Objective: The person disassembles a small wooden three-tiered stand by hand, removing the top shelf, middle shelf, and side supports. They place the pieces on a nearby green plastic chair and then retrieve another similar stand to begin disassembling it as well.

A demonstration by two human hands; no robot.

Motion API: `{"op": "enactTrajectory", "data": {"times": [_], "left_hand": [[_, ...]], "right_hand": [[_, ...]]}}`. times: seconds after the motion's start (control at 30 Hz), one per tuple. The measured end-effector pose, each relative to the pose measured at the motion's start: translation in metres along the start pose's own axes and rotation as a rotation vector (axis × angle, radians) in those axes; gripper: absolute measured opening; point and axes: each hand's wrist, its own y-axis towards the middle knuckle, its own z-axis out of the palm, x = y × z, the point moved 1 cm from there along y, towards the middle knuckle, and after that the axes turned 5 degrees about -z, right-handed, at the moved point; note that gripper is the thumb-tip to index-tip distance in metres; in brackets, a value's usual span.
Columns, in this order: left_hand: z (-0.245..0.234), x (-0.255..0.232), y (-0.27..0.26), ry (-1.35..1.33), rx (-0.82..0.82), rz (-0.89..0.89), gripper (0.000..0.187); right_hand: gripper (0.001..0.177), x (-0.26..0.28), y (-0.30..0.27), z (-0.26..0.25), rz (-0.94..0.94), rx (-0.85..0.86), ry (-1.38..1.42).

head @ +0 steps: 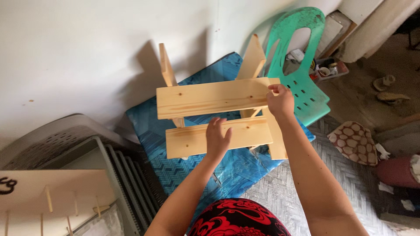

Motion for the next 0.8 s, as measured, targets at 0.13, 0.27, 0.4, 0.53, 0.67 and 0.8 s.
{"op": "enactTrajectory", "data": {"times": [0.13, 0.27, 0.4, 0.53, 0.67, 0.8], "left_hand": [[0.038, -0.023, 0.022, -0.034, 0.226, -0.018, 0.056], [0.077, -0.042, 0.043, 0.007, 0.359, -0.094, 0.078], [0.116, -0.041, 0.056, -0.002, 0.396, -0.167, 0.078], [0.152, -0.031, 0.059, -0.017, 0.347, -0.150, 0.059], [0.171, -0.020, 0.058, 0.077, 0.280, -0.130, 0.037], [0.179, -0.011, 0.054, 0.220, 0.362, -0.169, 0.037]], "right_hand": [[0.038, -0.021, -0.003, 0.002, 0.198, 0.059, 0.025], [0.046, -0.015, -0.007, 0.001, 0.377, 0.143, 0.206], [0.042, -0.008, -0.002, -0.001, 0.463, 0.236, 0.403], [0.036, -0.011, 0.007, -0.001, 0.476, 0.344, 0.428], [0.037, -0.017, 0.016, -0.002, 0.526, 0.431, 0.505], [0.036, -0.016, 0.023, -0.008, 0.595, 0.442, 0.650]]}}
